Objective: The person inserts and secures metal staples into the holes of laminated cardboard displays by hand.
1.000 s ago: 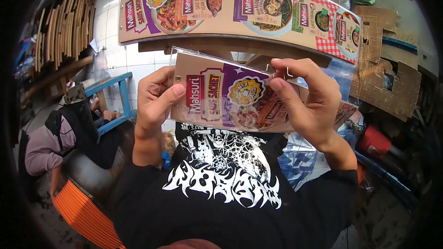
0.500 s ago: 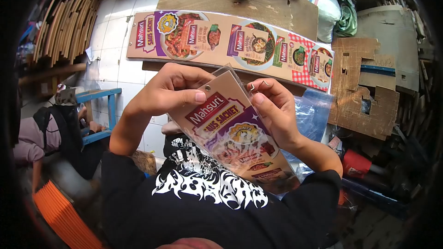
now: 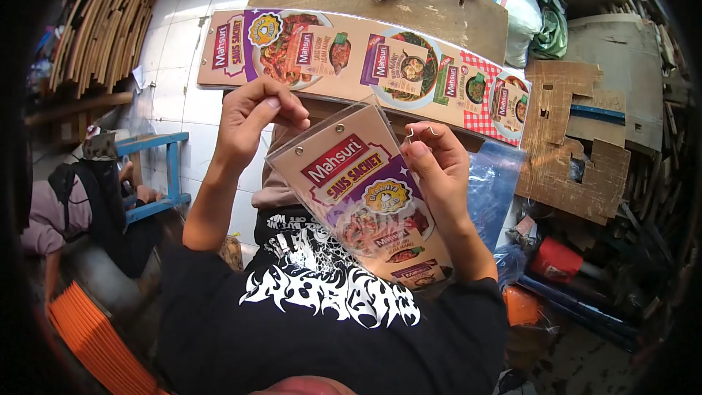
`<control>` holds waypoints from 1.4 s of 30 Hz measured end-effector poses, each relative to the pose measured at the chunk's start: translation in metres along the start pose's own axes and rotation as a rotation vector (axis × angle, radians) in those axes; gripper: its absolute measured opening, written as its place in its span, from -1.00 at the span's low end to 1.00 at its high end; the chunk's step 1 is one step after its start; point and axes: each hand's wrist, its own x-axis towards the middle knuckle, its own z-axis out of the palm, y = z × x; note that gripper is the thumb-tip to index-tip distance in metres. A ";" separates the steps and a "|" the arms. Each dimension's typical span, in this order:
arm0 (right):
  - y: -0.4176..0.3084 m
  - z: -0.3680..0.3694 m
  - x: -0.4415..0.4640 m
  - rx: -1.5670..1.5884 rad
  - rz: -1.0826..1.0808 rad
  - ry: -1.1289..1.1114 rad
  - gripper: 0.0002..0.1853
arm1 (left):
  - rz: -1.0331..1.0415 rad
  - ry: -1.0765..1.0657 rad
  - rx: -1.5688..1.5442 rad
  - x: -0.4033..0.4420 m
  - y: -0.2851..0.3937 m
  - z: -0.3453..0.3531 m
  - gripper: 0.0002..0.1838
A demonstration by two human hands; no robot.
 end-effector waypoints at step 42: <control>0.000 0.101 -0.044 -0.309 -0.564 -0.136 -0.68 | 0.699 -0.121 -0.144 -0.031 -0.025 0.044 -0.61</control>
